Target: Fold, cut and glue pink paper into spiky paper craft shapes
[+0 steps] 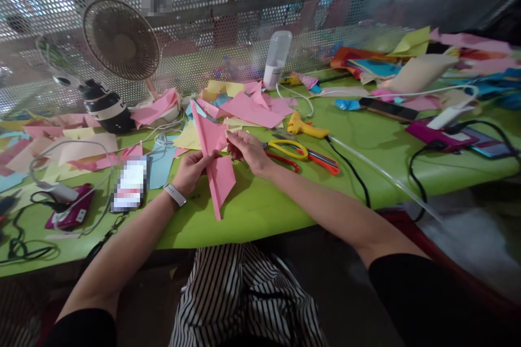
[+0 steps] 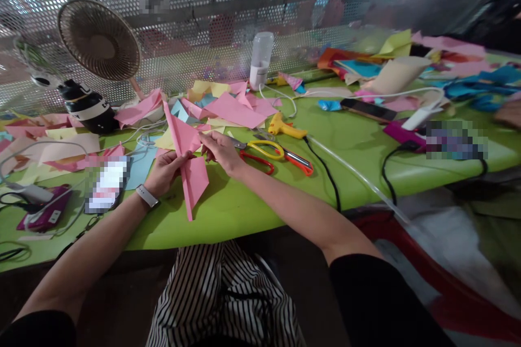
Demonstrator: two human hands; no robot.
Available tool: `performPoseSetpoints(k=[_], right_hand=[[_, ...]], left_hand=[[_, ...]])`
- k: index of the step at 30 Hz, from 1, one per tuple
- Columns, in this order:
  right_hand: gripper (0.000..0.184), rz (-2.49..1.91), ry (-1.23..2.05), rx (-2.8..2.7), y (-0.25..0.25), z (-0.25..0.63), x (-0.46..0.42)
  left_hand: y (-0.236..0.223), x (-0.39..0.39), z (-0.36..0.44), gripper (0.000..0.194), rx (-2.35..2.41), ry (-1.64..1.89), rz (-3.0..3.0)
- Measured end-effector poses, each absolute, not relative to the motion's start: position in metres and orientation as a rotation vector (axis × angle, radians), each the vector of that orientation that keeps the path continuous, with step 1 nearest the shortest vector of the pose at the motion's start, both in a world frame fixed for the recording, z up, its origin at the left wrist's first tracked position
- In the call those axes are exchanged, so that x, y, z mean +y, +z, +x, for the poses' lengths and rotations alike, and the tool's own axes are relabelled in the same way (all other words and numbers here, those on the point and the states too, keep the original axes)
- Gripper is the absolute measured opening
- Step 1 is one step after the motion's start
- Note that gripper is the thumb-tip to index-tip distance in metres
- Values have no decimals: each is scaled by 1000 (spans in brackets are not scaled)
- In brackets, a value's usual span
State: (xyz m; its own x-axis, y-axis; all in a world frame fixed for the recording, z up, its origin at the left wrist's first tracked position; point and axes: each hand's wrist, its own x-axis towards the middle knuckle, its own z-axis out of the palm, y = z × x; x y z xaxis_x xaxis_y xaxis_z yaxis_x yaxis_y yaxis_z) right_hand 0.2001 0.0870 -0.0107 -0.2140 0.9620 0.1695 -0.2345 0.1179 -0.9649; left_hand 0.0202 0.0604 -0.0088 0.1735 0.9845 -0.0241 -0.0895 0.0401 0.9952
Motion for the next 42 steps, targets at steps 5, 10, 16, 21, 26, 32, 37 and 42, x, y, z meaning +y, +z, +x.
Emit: performPoseSetpoints(k=[5,10,16,21,26,32,37,42], right_hand=[[39,-759,1419,-1356,-19,195,88],[38,-751,1490,-1297,-16,193,85],[39,-827,1446,-1325,-9,197,83],[36,-841,1431,-1372,-9,202,87],[38,-817,1419,-1449,-6,204,89],[40,-814,1422,-1545,-4,204,89],[40,-814,1384,-1497,-9,203,91],[48,-772,1155,-1451,-13,205,92]], left_hand=[[-9,60,22,48,1008,1111,1282],[-7,59,22,48,997,1109,1340],[-7,58,21,47,1013,1093,1361],[-7,58,20,45,1039,1119,1373],[-6,58,19,48,1045,1103,1331],[-7,60,17,44,1043,1074,1297],[-5,58,19,46,1027,1080,1239],[-4,59,20,48,1032,1072,1275]])
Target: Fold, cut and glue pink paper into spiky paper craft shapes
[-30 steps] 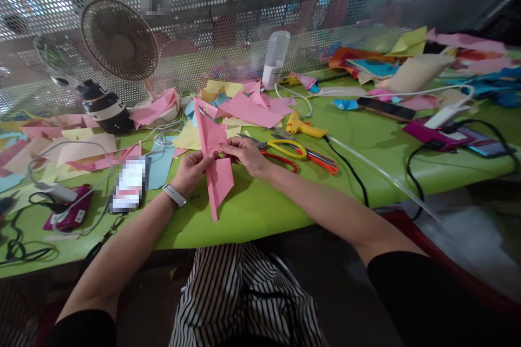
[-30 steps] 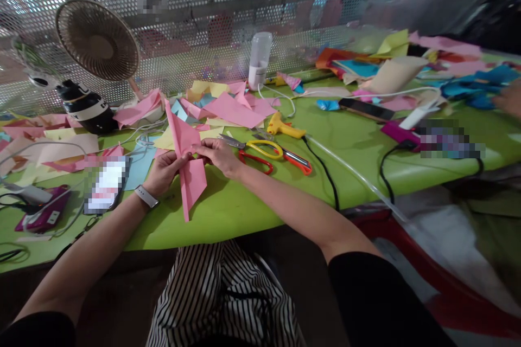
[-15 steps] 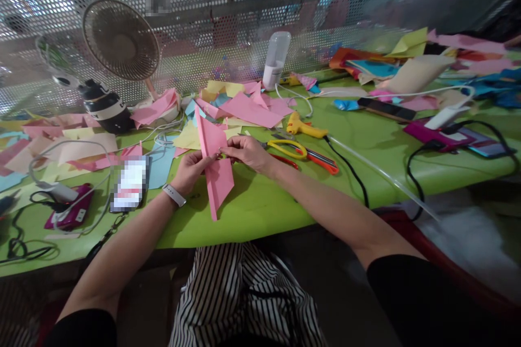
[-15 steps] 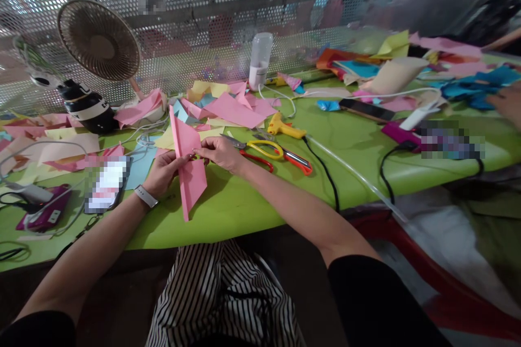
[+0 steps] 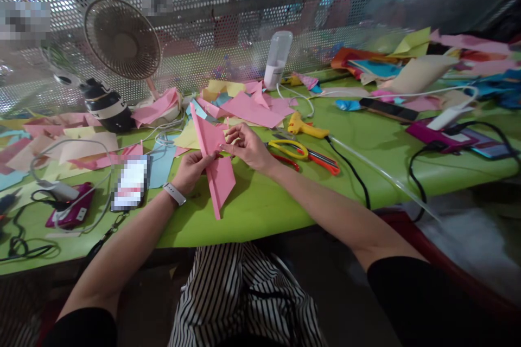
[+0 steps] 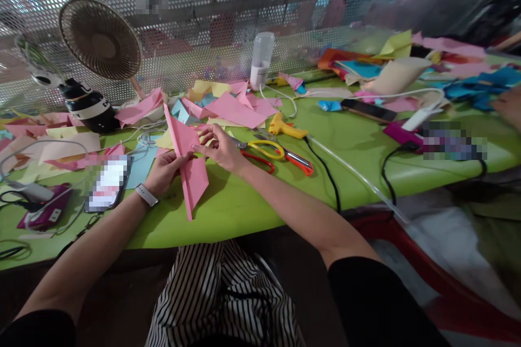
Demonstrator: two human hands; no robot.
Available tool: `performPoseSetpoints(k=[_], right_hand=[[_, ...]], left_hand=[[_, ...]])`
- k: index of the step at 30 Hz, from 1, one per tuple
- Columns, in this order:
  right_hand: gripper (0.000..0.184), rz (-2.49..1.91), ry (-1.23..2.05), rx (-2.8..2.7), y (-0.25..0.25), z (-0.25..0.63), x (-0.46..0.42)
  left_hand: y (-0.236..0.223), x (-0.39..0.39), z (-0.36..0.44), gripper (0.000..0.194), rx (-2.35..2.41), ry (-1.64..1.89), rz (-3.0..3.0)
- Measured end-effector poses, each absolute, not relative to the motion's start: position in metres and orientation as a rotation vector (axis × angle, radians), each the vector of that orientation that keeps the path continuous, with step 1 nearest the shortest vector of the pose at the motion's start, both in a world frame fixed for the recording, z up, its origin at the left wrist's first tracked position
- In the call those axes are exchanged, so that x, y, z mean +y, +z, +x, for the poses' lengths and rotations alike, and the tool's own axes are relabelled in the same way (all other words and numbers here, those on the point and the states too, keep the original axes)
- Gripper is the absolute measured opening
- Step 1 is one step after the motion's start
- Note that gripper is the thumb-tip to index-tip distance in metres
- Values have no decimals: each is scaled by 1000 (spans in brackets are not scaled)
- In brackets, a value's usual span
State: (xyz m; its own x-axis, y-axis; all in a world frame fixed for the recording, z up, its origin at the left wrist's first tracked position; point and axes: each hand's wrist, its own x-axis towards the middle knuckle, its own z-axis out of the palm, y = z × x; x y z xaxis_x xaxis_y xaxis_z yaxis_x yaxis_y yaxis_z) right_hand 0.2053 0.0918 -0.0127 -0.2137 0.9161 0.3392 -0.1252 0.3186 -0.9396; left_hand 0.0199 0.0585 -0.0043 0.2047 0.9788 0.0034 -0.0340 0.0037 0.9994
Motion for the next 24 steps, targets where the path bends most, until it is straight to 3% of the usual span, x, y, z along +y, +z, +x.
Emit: performPoseSetpoints(k=[4,14,24], right_hand=[[38,-806,1096,-1577,-9,206,90],[43,-832,1219,-1561,-8,200,89],[29,-837,1205,-1517,-22,195,95]], left_hand=[[-8,60,20,46,1029,1083,1280],[-8,58,23,48,1026,1059,1300],[-8,58,26,50,1070,1062,1326]])
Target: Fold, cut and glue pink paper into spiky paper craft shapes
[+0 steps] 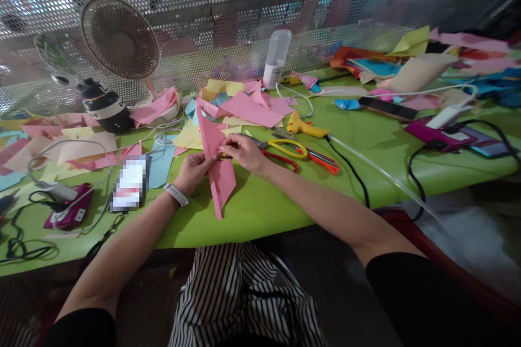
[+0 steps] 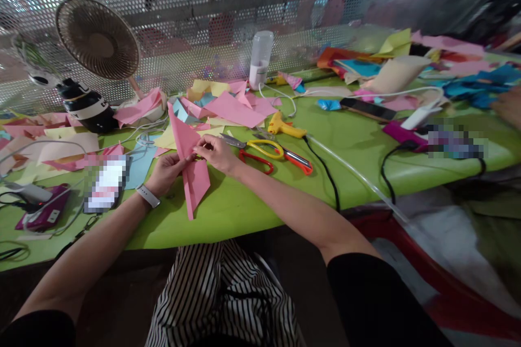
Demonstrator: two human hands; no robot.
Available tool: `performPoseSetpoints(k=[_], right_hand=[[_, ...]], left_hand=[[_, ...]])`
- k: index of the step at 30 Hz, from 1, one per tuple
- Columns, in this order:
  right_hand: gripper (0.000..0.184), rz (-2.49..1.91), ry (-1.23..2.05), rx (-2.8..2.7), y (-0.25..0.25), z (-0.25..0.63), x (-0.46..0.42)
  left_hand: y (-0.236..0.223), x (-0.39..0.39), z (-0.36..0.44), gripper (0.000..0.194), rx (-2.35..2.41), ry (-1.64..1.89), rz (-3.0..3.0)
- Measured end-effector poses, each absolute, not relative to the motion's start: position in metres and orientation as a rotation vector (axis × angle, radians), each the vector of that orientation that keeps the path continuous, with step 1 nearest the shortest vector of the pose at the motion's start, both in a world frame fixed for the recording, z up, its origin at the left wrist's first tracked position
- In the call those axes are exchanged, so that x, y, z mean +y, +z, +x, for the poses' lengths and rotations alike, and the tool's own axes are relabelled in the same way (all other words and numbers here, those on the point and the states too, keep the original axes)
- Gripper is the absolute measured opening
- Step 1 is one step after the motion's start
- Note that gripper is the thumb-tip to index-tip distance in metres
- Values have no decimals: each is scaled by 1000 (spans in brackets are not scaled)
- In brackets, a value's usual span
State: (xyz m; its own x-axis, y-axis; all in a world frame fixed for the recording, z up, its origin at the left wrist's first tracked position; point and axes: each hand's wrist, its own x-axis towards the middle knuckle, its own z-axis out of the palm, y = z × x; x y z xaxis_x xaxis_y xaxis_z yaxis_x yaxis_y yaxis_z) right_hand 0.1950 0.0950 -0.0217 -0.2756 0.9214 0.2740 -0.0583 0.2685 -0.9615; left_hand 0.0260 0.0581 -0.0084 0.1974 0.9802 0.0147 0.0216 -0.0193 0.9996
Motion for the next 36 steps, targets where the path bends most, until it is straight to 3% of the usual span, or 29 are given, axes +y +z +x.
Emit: performPoseSetpoints(k=[11,17,25,36], right_hand=[[31,-793,1189,-1390,-21,192,93],[41,-772,1201,-1368,-19,190,92],[45,-754,1225,-1336,-23,193,97],[39,-735,1218,-1372,-25,193,97]], left_hand=[[-10,57,28,47,1047,1124,1332],[-9,56,28,47,1042,1131,1304],[-10,59,24,40,1024,1091,978],[-10,58,24,42,1038,1043,1141]])
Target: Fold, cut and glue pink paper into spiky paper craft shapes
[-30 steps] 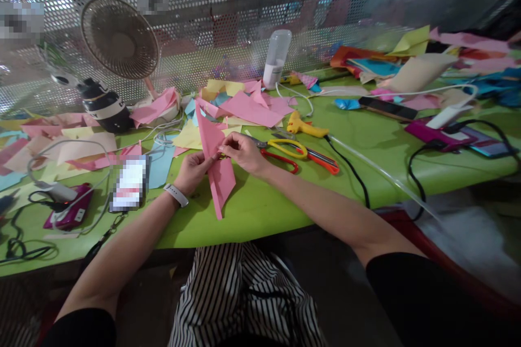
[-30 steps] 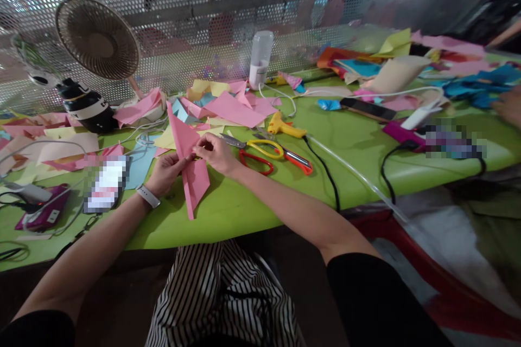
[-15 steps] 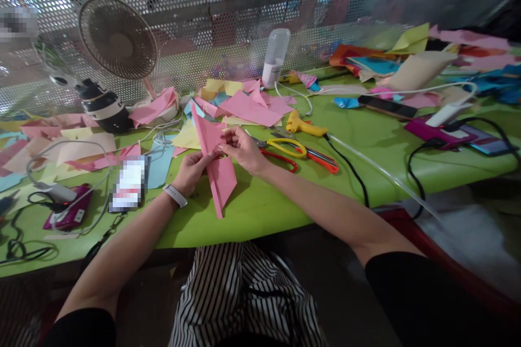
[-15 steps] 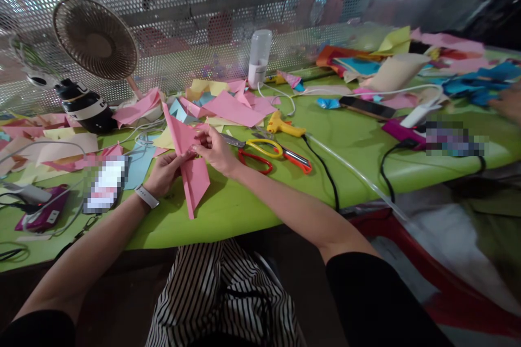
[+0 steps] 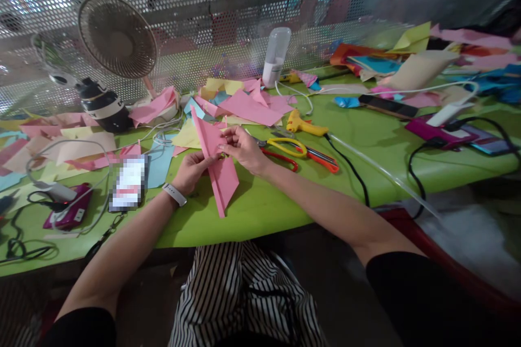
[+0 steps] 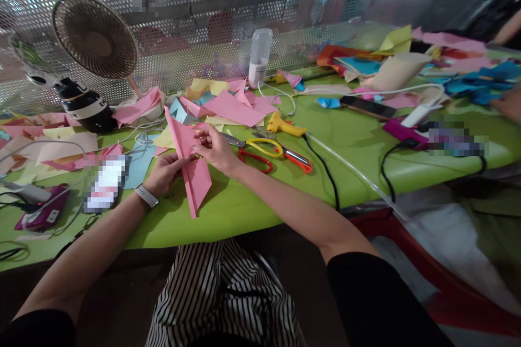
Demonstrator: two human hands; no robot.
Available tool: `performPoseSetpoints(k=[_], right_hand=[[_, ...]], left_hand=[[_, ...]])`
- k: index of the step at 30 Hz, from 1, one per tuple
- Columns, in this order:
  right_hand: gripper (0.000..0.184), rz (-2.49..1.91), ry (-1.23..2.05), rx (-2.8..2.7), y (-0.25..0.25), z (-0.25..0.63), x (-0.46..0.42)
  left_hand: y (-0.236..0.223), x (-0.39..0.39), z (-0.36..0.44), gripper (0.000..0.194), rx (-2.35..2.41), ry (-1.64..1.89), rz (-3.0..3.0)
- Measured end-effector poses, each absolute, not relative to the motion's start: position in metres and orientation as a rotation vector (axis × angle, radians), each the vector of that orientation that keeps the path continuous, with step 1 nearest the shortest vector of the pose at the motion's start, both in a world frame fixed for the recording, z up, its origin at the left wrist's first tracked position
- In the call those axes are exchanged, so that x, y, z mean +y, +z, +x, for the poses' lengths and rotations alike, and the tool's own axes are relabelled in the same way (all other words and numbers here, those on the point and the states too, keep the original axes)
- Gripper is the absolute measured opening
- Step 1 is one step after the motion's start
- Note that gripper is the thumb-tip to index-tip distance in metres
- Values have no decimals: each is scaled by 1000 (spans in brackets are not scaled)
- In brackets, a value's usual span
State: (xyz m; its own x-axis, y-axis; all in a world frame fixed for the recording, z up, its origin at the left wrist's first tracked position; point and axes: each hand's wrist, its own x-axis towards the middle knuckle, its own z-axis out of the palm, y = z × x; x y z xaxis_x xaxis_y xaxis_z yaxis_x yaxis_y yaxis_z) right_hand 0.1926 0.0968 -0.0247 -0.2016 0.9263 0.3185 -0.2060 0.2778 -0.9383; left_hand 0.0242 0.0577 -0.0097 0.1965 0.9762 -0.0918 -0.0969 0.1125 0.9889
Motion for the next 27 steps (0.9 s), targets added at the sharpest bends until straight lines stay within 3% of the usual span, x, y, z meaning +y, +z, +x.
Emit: performPoseSetpoints(k=[18,27], right_hand=[[36,-666,1225,-1466,-25,191,95],[43,-821,1260,-1290,-14,197,92]], left_hand=[[-12,58,26,41,979,1121,1126],[-16,61,22,42,997,1166,1156]])
